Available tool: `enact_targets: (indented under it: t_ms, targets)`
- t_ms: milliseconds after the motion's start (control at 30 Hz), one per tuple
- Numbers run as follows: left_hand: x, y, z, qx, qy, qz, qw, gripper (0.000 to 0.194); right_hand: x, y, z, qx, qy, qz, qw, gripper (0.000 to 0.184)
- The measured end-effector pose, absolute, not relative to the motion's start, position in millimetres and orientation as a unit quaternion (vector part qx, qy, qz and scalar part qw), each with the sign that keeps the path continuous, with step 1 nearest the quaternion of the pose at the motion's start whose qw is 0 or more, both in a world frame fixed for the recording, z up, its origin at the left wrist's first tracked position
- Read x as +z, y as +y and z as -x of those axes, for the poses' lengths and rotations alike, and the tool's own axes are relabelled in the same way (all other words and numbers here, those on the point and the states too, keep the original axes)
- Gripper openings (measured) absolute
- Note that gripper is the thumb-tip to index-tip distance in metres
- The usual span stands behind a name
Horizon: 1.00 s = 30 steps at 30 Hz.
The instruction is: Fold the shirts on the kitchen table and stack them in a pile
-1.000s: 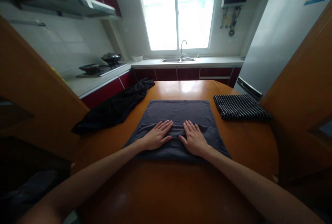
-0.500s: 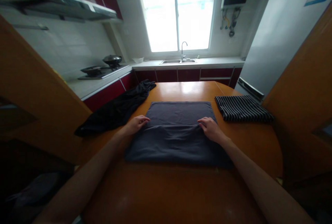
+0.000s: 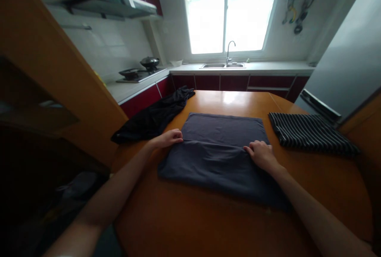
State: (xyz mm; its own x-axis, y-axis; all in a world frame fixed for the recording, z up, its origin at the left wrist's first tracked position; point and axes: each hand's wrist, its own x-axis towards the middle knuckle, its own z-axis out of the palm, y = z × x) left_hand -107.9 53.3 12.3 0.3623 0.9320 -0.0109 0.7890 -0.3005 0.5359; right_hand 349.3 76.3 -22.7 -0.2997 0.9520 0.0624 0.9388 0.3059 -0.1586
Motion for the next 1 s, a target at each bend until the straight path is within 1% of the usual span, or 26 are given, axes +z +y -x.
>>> enact_targets:
  t_ms: [133,233,267,333,400,467,533,600,667,733,1000]
  targets:
    - [13,53,106,0.157,0.554,-0.792,0.202,0.041,-24,78,-358,0.044,-0.79,0.603,0.1,0.037]
    - [20,46,92,0.19,0.576,-0.785,0.127,0.031,-18,78,-366,0.06,-0.774,0.604,0.18,0.036]
    - [23,41,82,0.21,0.57,-0.788,0.102,0.031,-14,76,-366,0.06,-0.765,0.603,0.217,0.035]
    - [28,27,55,0.23,0.527,-0.815,0.08,0.037,-6,66,-358,0.055,-0.758,0.584,0.285,0.036]
    - [26,10,25,0.189,0.463,-0.861,0.093,0.046,1,49,-339,0.059,-0.779,0.534,0.322,0.04]
    - [19,-3,1,0.127,0.422,-0.893,0.098,0.055,2,29,-315,0.073,-0.834,0.458,0.3,0.046]
    - [10,-9,-12,0.084,0.407,-0.904,0.097,0.063,-3,12,-294,0.086,-0.88,0.405,0.232,0.052]
    - [2,-8,-14,0.066,0.411,-0.904,0.099,0.065,-11,4,-282,0.093,-0.896,0.397,0.175,0.06]
    - [-1,-4,-11,0.058,0.417,-0.901,0.105,0.065,-19,4,-280,0.095,-0.891,0.419,0.144,0.065]
    - [-1,0,-8,0.052,0.422,-0.898,0.109,0.064,-24,9,-286,0.095,-0.88,0.447,0.131,0.068]
    - [2,1,-8,0.052,0.441,-0.89,0.105,0.06,-31,36,-323,0.085,-0.821,0.554,0.107,0.069]
